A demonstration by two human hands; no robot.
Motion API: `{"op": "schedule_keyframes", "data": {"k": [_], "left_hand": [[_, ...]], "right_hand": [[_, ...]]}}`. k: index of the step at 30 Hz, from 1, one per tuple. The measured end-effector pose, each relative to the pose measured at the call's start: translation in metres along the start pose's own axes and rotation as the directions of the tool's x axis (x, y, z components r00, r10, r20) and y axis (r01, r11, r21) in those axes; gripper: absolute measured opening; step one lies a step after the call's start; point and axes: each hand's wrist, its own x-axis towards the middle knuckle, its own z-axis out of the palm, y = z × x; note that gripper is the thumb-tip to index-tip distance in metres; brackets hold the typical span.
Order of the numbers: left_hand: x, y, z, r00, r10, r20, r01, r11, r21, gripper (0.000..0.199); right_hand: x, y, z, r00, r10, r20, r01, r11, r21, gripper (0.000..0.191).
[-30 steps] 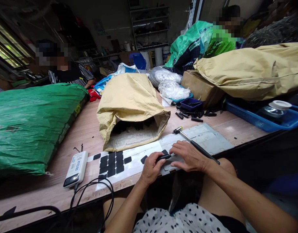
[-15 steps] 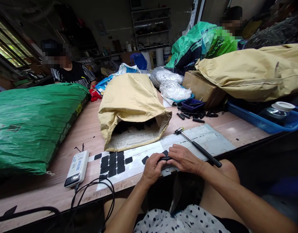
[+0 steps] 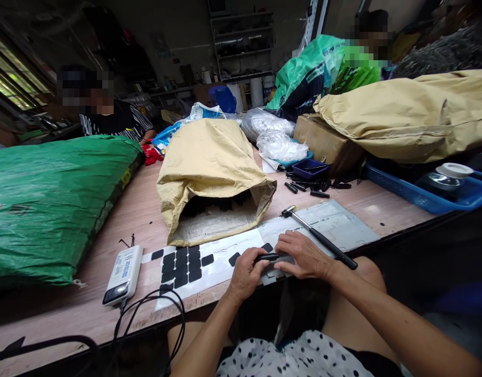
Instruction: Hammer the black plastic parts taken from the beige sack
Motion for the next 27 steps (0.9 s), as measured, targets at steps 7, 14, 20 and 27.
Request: {"op": "schedule_keyframes", "data": {"k": [7,14,20,27], "left_hand": [[0.000,0.002,0.000,1.000,-0.013,-0.002,0.013,1.000,0.011,0.013],[0.001,0.002,0.001,1.000,-0.003,-0.015,0.003,1.000,0.001,0.013],[-0.001,0.001,0.002,1.000,0.004,-0.029,-0.004,1.000,-0.001,0.013],[0.002,0.007,-0.003,0.999,-0.018,-0.044,0.016,0.999,-0.032,0.013]], "right_hand": [[0.002,-0.001,-0.006,0.999,0.022,0.044,-0.025,0.998,0.053,0.031],[0.011,-0.007,0.003,0.997,-0.027,0.069,0.024,0.999,0.045,0.031],[0.014,-0.008,0.001,0.995,-0.055,0.084,0.044,0.991,0.126,0.027],[0.015,0.025,-0.003,0.997,0.071,-0.033,-0.056,0.941,0.333,0.023]]}}
